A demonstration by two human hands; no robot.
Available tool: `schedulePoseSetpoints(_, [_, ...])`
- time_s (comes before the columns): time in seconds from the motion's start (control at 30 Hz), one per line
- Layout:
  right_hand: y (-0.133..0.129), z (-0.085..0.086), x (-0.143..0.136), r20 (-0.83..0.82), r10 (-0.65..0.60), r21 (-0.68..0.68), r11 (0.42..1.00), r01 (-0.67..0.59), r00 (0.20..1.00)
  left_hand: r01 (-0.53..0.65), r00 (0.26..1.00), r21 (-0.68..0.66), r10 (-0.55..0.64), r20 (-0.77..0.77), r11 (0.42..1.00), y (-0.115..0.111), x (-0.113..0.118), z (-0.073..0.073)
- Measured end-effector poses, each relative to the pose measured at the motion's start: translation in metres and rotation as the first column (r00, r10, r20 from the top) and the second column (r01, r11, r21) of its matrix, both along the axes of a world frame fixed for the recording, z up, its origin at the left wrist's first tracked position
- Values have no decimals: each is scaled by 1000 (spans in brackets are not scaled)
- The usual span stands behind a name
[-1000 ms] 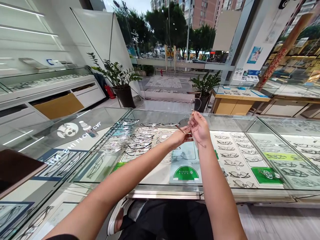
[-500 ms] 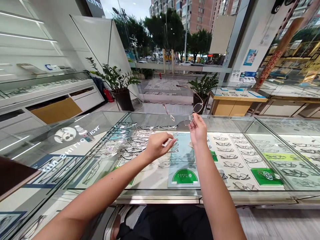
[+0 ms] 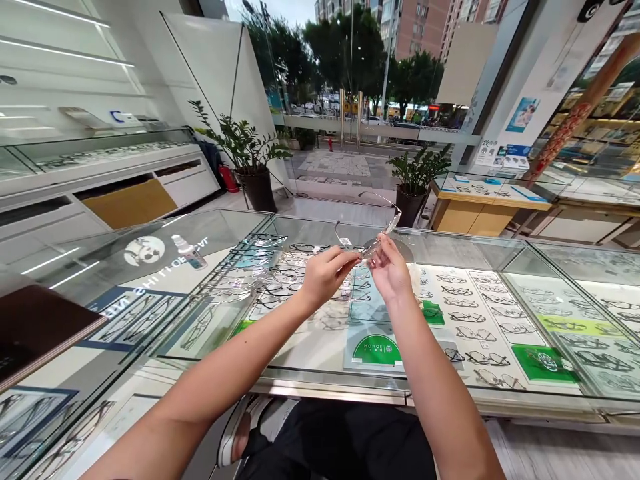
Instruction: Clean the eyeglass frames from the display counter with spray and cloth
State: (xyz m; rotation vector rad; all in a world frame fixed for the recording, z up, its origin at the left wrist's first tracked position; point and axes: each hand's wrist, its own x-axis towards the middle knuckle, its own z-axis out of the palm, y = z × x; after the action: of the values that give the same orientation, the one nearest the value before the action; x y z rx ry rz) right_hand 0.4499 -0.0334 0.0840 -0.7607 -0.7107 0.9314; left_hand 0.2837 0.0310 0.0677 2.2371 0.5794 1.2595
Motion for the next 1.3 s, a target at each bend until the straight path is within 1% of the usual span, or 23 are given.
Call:
schedulePoseSetpoints(0.07, [-2,0,-3,-4,39,1,999,-39,999,-12,1000,79,11,13,997,4,-3,1])
schedulePoseSetpoints(0.17, [-6,3,-7,-66,117,22,993,-116,991,-16,1000,177,12,24,984,7,-8,5])
schedulePoseSetpoints(0.23, [-10,6,-11,-64,160,40,987,-158,985,-45,999,237,38,35,971,9,-13,9])
schedulePoseSetpoints(0.3, [-14,11,-16,-15,185,48,982,-184,983,-124,990,322,94,107,939,10,-17,14])
schedulePoseSetpoints(0.4, [-21,17,-24,62,212,58,975,-216,975,-266,952,431,165,257,862,12,-22,23])
schedulePoseSetpoints(0.47, [-28,21,-31,83,227,81,969,-233,970,-324,928,453,185,325,831,12,-24,31])
schedulePoseSetpoints(0.53, [-40,25,-42,67,244,101,963,-250,967,-350,908,450,179,378,822,9,-27,41])
schedulePoseSetpoints(0.6, [-56,30,-55,46,270,94,957,-273,962,-350,897,454,153,415,819,5,-32,51])
schedulePoseSetpoints(0.7, [-83,38,-76,58,312,61,947,-315,948,-325,907,476,125,403,817,-4,-39,67])
schedulePoseSetpoints(0.77, [-102,43,-88,101,309,53,948,-315,946,-296,923,486,115,367,823,-11,-44,79])
schedulePoseSetpoints(0.87, [-130,51,-100,260,280,73,949,-308,924,-269,936,497,102,338,825,-21,-49,102])
schedulePoseSetpoints(0.93, [-147,57,-103,433,218,106,951,-289,875,-279,933,503,106,344,818,-26,-54,121])
schedulePoseSetpoints(0.97, [-153,62,-101,516,124,162,958,-238,847,-293,927,505,111,359,812,-28,-56,130])
schedulePoseSetpoints(1.0, [-157,69,-98,561,-37,251,959,-127,827,-312,917,505,116,382,805,-29,-59,140])
schedulePoseSetpoints(1.03, [-158,78,-93,556,-243,362,931,31,795,-336,903,501,122,411,798,-30,-62,149])
schedulePoseSetpoints(1.07, [-156,88,-87,487,-477,472,849,240,731,-361,888,495,128,443,790,-31,-65,157])
schedulePoseSetpoints(1.1, [-152,100,-79,419,-655,518,741,427,628,-387,870,486,136,475,783,-33,-67,165])
schedulePoseSetpoints(1.13, [-145,113,-71,424,-731,515,680,522,535,-411,852,475,143,503,778,-34,-70,171])
schedulePoseSetpoints(1.17, [-138,124,-63,486,-738,497,673,548,467,-431,836,465,149,528,773,-36,-72,176])
schedulePoseSetpoints(1.2, [-129,135,-56,567,-706,472,701,535,425,-445,822,454,153,548,772,-37,-74,179])
schedulePoseSetpoints(1.23, [-121,143,-51,627,-670,452,728,515,397,-452,812,444,151,563,774,-39,-76,181])
schedulePoseSetpoints(1.3, [-110,152,-47,666,-639,445,755,481,386,-447,802,429,139,581,785,-41,-79,182])
